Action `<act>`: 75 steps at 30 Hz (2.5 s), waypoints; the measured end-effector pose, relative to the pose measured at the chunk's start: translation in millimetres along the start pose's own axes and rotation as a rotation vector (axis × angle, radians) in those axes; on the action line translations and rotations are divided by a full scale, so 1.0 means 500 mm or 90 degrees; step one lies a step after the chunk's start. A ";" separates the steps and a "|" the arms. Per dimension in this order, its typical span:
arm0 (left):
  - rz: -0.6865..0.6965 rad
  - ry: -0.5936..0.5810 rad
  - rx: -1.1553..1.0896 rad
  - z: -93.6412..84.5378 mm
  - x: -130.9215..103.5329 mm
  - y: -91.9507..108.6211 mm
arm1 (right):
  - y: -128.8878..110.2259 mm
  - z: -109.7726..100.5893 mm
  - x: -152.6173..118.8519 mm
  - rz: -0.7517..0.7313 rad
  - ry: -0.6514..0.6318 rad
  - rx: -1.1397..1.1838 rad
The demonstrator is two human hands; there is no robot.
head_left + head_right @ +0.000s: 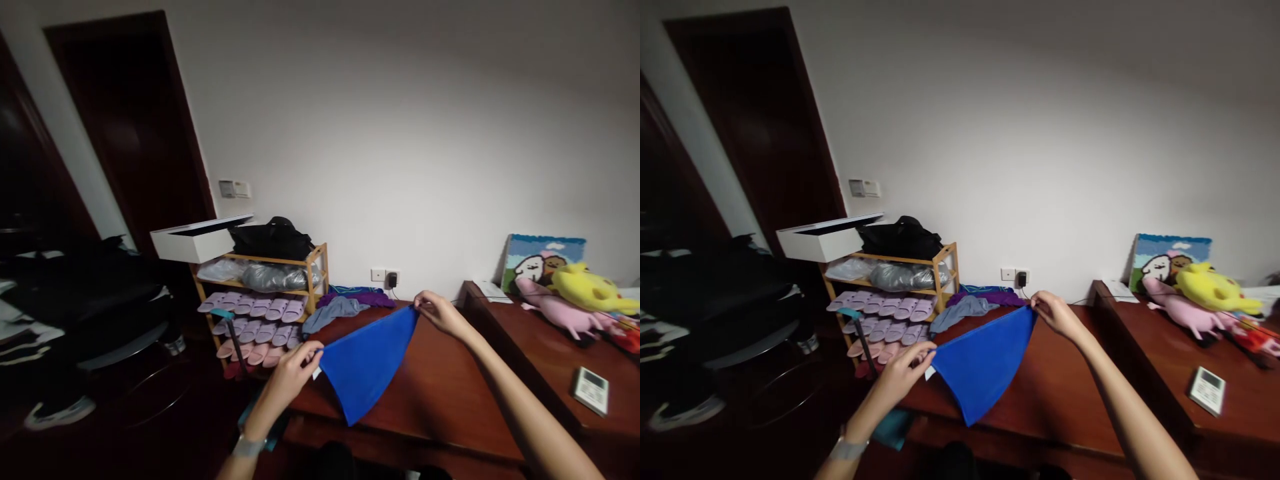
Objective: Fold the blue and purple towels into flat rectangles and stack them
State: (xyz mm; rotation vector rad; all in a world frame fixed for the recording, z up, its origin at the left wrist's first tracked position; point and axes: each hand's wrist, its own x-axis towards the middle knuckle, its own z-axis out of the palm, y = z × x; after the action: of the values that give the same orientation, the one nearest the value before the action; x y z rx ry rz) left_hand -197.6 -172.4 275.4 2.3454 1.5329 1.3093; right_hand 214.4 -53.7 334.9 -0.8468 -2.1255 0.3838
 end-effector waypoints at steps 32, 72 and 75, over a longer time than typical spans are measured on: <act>0.059 -0.192 -0.079 -0.031 0.119 0.149 | -0.119 -0.173 -0.243 0.186 -0.014 0.092; 0.039 -0.369 -0.348 0.152 0.114 0.270 | 0.059 -0.148 -0.242 0.173 0.367 -0.204; -0.021 -0.366 -0.393 0.210 0.079 0.277 | 0.104 -0.113 -0.143 0.156 0.342 -0.220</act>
State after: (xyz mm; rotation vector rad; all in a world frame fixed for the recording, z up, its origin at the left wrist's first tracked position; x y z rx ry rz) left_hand -20.5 -172.2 295.6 2.0147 0.8381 0.8188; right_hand 313.6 -65.2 303.2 -1.2549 -1.6080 -0.0943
